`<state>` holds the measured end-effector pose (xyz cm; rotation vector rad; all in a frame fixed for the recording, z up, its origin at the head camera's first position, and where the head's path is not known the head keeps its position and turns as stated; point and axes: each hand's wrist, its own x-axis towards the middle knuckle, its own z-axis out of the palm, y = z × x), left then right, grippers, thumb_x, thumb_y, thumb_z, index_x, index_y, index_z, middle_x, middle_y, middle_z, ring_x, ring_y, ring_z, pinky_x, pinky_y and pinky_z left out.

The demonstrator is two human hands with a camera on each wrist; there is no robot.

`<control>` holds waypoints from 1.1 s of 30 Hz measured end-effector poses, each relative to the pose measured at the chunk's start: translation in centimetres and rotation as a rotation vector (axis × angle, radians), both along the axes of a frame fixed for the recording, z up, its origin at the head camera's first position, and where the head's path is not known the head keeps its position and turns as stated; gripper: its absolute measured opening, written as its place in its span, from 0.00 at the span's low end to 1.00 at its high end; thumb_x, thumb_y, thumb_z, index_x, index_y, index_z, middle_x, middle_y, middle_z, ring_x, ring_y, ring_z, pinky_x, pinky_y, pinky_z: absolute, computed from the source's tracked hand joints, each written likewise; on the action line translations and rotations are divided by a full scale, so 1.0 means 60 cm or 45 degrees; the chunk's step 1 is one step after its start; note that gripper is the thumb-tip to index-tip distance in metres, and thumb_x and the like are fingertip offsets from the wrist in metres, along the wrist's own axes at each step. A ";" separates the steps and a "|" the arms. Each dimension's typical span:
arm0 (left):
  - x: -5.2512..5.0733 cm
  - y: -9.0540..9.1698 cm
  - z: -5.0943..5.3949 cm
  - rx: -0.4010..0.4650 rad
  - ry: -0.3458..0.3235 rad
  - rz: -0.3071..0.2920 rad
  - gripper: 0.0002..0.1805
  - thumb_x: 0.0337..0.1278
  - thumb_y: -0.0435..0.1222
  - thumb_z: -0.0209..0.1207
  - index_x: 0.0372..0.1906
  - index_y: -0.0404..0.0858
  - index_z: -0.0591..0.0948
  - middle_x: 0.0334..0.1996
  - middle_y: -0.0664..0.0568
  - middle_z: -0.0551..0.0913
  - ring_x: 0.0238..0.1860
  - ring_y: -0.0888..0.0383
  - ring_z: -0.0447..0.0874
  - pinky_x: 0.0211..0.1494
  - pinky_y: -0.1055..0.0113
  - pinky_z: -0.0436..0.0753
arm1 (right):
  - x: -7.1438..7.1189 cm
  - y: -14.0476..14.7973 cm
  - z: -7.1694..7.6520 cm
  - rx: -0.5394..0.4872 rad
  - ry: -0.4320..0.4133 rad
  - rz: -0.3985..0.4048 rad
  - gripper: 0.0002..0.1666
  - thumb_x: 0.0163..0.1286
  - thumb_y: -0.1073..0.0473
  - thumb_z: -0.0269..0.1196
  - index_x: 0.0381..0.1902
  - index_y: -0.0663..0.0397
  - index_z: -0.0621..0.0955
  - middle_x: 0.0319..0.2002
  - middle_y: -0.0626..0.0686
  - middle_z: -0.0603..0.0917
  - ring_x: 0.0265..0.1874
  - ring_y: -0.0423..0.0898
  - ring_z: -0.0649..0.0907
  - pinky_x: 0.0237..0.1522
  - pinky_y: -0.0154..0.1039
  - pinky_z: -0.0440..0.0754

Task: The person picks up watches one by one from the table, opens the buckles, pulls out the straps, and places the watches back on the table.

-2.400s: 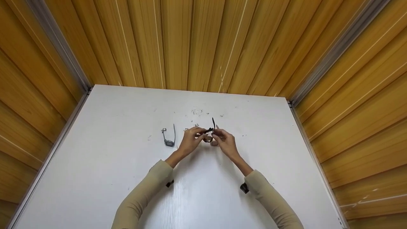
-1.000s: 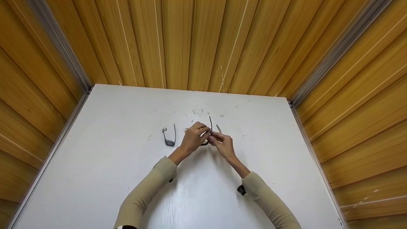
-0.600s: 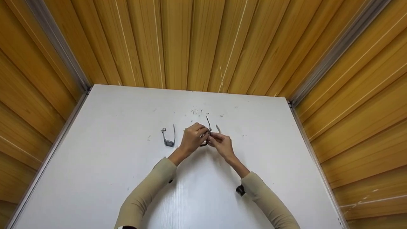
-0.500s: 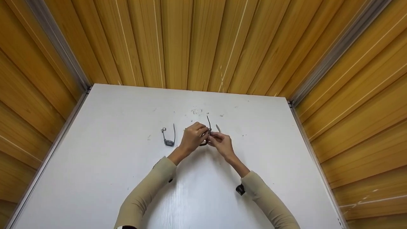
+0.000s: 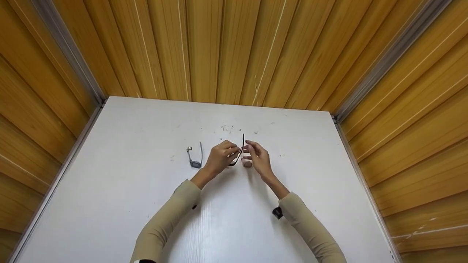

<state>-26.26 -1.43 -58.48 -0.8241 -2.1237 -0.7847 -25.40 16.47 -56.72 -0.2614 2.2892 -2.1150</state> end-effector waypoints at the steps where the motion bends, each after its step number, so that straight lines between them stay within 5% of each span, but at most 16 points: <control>1: 0.000 0.000 0.000 0.008 0.003 -0.011 0.02 0.55 0.28 0.71 0.33 0.37 0.91 0.31 0.52 0.88 0.35 0.57 0.86 0.41 0.68 0.87 | -0.002 0.000 0.002 0.011 0.029 0.002 0.22 0.82 0.61 0.53 0.65 0.70 0.76 0.53 0.68 0.83 0.50 0.57 0.86 0.50 0.54 0.89; 5: -0.001 0.000 0.000 0.011 0.020 -0.044 0.03 0.53 0.28 0.72 0.33 0.37 0.91 0.31 0.52 0.88 0.35 0.56 0.85 0.39 0.68 0.87 | -0.007 -0.002 0.008 0.030 0.077 0.019 0.22 0.79 0.62 0.56 0.64 0.71 0.76 0.54 0.65 0.83 0.51 0.51 0.84 0.49 0.43 0.88; 10: -0.001 -0.001 -0.004 0.013 0.010 -0.058 0.03 0.56 0.27 0.70 0.33 0.37 0.90 0.32 0.52 0.88 0.35 0.57 0.85 0.38 0.68 0.87 | -0.009 -0.001 0.007 -0.043 0.005 0.002 0.19 0.76 0.66 0.60 0.58 0.75 0.75 0.46 0.54 0.85 0.44 0.38 0.84 0.45 0.34 0.86; 17: -0.002 -0.004 -0.010 0.054 -0.067 -0.038 0.04 0.63 0.31 0.67 0.34 0.35 0.89 0.33 0.51 0.87 0.37 0.56 0.85 0.42 0.66 0.87 | -0.006 0.003 -0.001 -0.112 -0.003 0.027 0.09 0.78 0.65 0.57 0.51 0.65 0.74 0.41 0.47 0.84 0.42 0.38 0.84 0.46 0.36 0.86; 26: 0.001 0.000 -0.015 0.168 -0.117 -0.011 0.02 0.60 0.31 0.69 0.35 0.35 0.89 0.34 0.49 0.87 0.38 0.55 0.85 0.42 0.64 0.87 | 0.002 0.002 -0.004 -0.084 0.013 0.053 0.11 0.81 0.62 0.54 0.54 0.64 0.71 0.47 0.55 0.83 0.47 0.47 0.82 0.49 0.41 0.86; 33: 0.004 0.004 -0.014 0.235 -0.149 0.003 0.02 0.60 0.31 0.69 0.34 0.35 0.89 0.33 0.49 0.87 0.35 0.55 0.85 0.38 0.65 0.85 | 0.002 0.005 -0.014 -0.149 0.041 0.101 0.12 0.81 0.64 0.52 0.56 0.66 0.69 0.50 0.54 0.80 0.47 0.41 0.81 0.49 0.39 0.86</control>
